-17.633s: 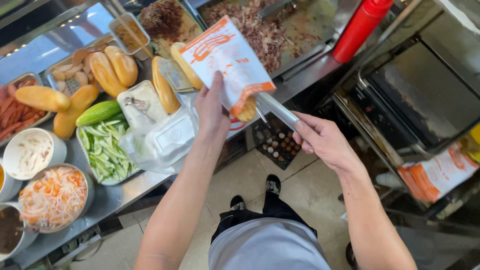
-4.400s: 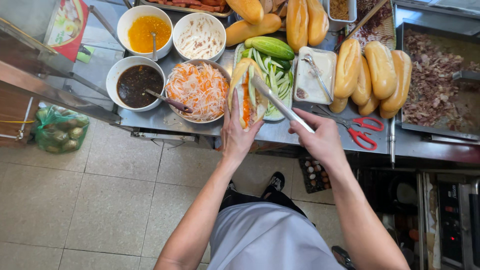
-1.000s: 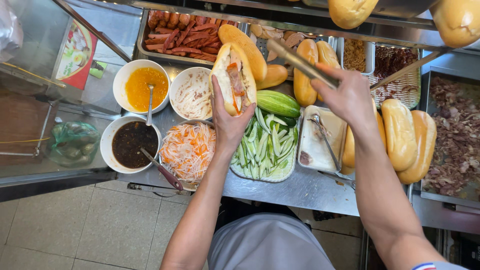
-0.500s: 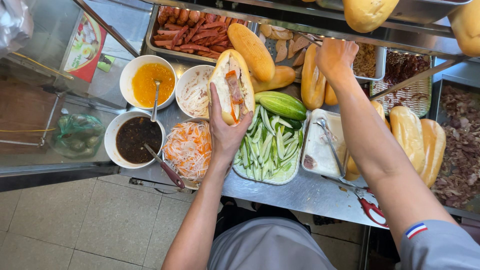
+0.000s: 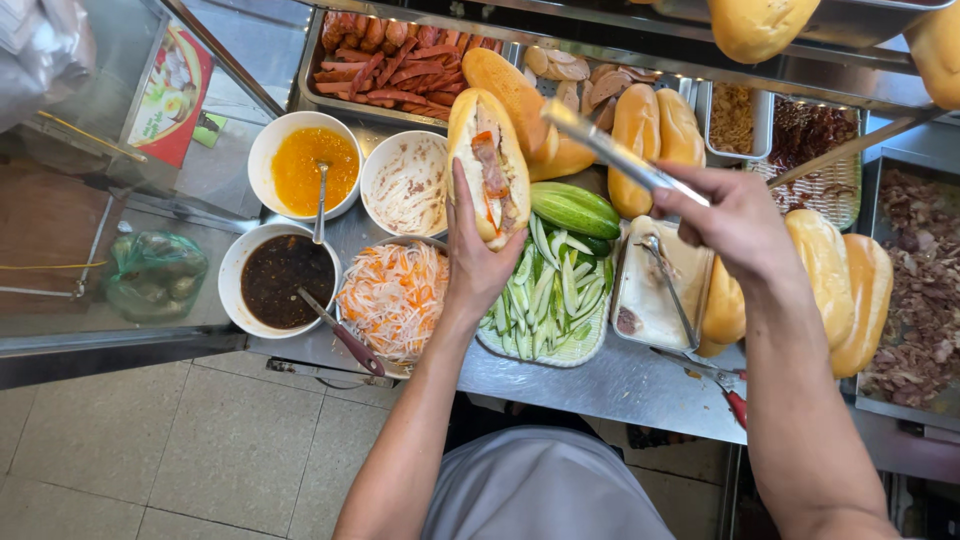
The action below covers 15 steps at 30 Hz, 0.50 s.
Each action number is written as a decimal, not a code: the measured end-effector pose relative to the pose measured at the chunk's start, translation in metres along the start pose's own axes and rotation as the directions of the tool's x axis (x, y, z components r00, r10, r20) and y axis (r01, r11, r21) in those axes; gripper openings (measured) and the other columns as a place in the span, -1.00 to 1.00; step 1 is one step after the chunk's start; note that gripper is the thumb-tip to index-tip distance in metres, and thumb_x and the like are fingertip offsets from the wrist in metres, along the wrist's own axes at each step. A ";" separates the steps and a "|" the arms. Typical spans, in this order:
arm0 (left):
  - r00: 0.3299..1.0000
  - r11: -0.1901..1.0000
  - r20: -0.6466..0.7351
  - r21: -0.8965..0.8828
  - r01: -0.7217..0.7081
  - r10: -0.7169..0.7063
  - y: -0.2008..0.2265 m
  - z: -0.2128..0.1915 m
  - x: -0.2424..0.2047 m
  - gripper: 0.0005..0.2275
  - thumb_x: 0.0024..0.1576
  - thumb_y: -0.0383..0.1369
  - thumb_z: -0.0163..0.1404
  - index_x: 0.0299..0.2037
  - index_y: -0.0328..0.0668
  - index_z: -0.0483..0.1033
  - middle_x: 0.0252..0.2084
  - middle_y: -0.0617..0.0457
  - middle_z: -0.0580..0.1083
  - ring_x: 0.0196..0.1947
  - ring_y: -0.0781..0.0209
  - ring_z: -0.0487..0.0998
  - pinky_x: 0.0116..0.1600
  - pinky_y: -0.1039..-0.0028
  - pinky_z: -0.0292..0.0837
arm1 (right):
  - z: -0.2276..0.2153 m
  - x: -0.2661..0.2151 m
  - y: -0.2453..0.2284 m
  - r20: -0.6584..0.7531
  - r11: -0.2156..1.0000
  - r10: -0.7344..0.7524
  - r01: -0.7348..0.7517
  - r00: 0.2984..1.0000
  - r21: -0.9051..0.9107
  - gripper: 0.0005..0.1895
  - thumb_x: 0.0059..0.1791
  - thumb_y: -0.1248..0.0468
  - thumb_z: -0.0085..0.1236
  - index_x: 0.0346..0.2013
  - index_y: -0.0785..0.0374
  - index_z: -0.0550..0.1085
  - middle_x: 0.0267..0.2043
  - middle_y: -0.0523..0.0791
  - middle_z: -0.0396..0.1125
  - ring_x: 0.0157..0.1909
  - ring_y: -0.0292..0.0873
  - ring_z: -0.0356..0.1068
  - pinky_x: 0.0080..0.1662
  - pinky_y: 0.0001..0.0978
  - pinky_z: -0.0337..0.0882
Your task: The person assembles several baguette sandwiches by slicing the bread, spreading condiments, and adding sliced meats, pickled vegetables, and cucumber. The person uses tongs to place ingredients and scissors to cut the bread, then places the finished sandwiches on a tray.
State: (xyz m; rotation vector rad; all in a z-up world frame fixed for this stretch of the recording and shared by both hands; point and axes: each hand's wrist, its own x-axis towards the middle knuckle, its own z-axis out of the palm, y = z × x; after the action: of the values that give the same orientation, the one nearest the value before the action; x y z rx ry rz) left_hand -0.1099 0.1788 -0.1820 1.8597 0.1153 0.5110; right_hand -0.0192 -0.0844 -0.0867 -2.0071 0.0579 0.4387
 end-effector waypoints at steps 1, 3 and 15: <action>1.000 1.000 -0.001 0.003 -0.001 0.001 0.000 0.001 -0.002 0.02 0.04 -0.51 0.24 0.58 -0.15 -0.34 0.51 -0.46 0.05 0.52 -0.32 0.13 0.55 0.13 0.06 | 0.007 -0.019 -0.002 0.039 1.000 0.015 -0.016 0.999 0.010 -0.54 -0.05 0.22 0.28 0.15 0.21 0.57 -0.39 -0.12 0.49 -0.53 -0.36 0.23 -0.48 -0.50 0.20; 1.000 1.000 0.004 0.006 -0.010 0.010 0.002 0.001 -0.005 0.04 0.02 -0.51 0.27 0.58 -0.15 -0.37 0.52 -0.49 -0.01 0.53 -0.36 0.06 0.57 0.10 0.00 | 0.022 -0.048 -0.004 0.088 0.994 -0.055 0.062 0.995 -0.085 -0.55 -0.05 0.20 0.29 0.14 0.19 0.59 -0.37 -0.11 0.52 -0.44 -0.32 0.32 -0.35 -0.45 0.29; 0.983 0.997 -0.178 0.038 0.063 -0.055 0.000 -0.085 -0.013 0.04 0.04 -0.49 0.29 0.56 -0.23 -0.36 0.58 -0.44 -0.11 0.58 -0.27 -0.03 0.58 0.16 -0.05 | 0.132 0.016 -0.041 -0.053 0.676 -0.574 0.437 0.817 -0.593 -0.62 -0.03 0.12 0.32 0.09 0.00 0.60 -0.13 0.01 0.54 -0.19 0.09 0.51 -0.15 -0.08 0.46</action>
State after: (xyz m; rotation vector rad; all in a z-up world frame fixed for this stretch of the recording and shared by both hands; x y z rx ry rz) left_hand -0.1557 0.2487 -0.1635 1.8455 0.3014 0.6361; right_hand -0.0316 0.0519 -0.1096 -2.5201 -0.5459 -0.1875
